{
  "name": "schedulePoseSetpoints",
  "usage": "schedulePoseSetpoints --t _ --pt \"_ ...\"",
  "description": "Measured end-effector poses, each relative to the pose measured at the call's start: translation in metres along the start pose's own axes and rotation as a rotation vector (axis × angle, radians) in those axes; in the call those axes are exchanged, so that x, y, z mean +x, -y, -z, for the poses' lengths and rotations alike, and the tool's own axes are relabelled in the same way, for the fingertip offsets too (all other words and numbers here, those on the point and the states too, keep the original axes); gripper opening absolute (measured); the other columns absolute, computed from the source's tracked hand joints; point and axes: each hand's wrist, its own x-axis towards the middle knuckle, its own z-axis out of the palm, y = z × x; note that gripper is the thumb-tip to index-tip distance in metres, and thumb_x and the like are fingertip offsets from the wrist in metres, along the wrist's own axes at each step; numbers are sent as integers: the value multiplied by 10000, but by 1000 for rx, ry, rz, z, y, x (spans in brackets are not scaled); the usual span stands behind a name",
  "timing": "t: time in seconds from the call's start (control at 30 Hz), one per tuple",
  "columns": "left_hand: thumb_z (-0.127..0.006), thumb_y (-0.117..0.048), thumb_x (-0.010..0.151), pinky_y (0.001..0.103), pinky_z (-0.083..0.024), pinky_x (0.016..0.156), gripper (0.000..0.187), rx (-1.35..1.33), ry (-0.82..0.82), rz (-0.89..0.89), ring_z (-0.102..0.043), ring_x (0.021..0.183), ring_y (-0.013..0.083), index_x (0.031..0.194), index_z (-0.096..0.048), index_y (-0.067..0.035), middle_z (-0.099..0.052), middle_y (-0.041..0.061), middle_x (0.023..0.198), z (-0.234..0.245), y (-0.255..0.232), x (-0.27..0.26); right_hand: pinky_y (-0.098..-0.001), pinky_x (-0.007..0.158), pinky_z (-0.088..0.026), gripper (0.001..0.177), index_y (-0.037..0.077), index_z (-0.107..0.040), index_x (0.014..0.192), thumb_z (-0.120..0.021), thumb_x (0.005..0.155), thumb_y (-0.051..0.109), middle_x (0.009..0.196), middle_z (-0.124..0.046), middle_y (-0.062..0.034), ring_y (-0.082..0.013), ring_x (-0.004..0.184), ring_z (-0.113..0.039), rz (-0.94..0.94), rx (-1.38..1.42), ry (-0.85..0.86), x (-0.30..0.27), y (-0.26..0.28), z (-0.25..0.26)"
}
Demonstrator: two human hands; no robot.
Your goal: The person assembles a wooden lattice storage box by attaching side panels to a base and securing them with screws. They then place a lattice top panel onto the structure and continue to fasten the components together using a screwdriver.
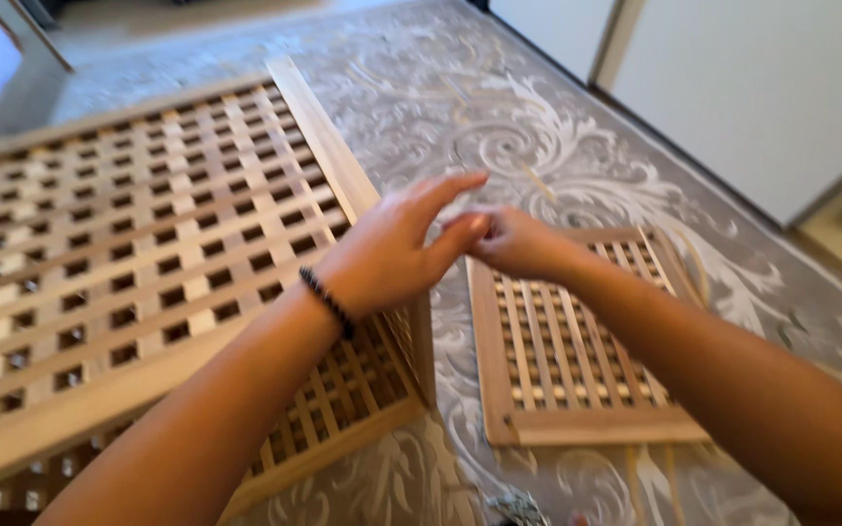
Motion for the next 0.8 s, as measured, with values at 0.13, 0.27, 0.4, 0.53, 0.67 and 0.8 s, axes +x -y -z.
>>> schedulePoseSetpoints --t 0.13,0.27,0.4,0.53,0.67,0.8 --pt "-618 -373 1016 389 -536 1041 492 -208 -94 -30 -648 1278 286 1422 -563 -101 -661 152 1374 -41 -22 31 -382 1059 -478 393 49 -629 1318 -632 948 181 1309 -675 -113 -220 1274 -617 149 -39 14 -10 -28 7" --pt "-656 -316 1009 374 -551 1018 442 -383 -148 -64 -673 1246 239 1373 -603 -71 -708 133 1326 -112 -16 33 -373 1110 -407 462 70 -494 1416 -589 984 205 1431 -559 -121 -199 1365 -521 55 76 10 -27 -93 -9" --pt "-688 -254 973 340 -603 958 376 -622 -105 25 -739 1076 188 1284 -655 -44 -763 124 1175 -196 25 17 -414 1048 -415 517 70 -639 1264 -786 776 153 1346 -620 -148 -264 1262 -554 61 -225 -3 -61 -195 -57" --pt "-691 -260 941 319 -589 862 319 -503 66 236 -742 922 168 1168 -717 -37 -787 104 1036 -281 101 -34 -403 789 -572 188 145 -798 898 -822 788 295 881 -764 -103 -249 836 -733 -694 -373 289 -136 -294 -158" --pt "-716 -327 895 335 -581 862 336 -339 263 582 -747 949 184 1107 -747 -68 -779 97 1027 -346 162 -115 -388 726 -610 179 116 -805 937 -811 777 195 871 -800 -105 -222 781 -749 -866 -97 383 -229 -323 -279" --pt "-742 -293 862 337 -574 866 329 -281 274 761 -742 931 186 1106 -751 -73 -780 97 1006 -368 193 -164 -414 907 -556 299 143 -724 1101 -733 803 164 1117 -730 -147 -311 1043 -695 -835 -177 326 -288 -298 -331"
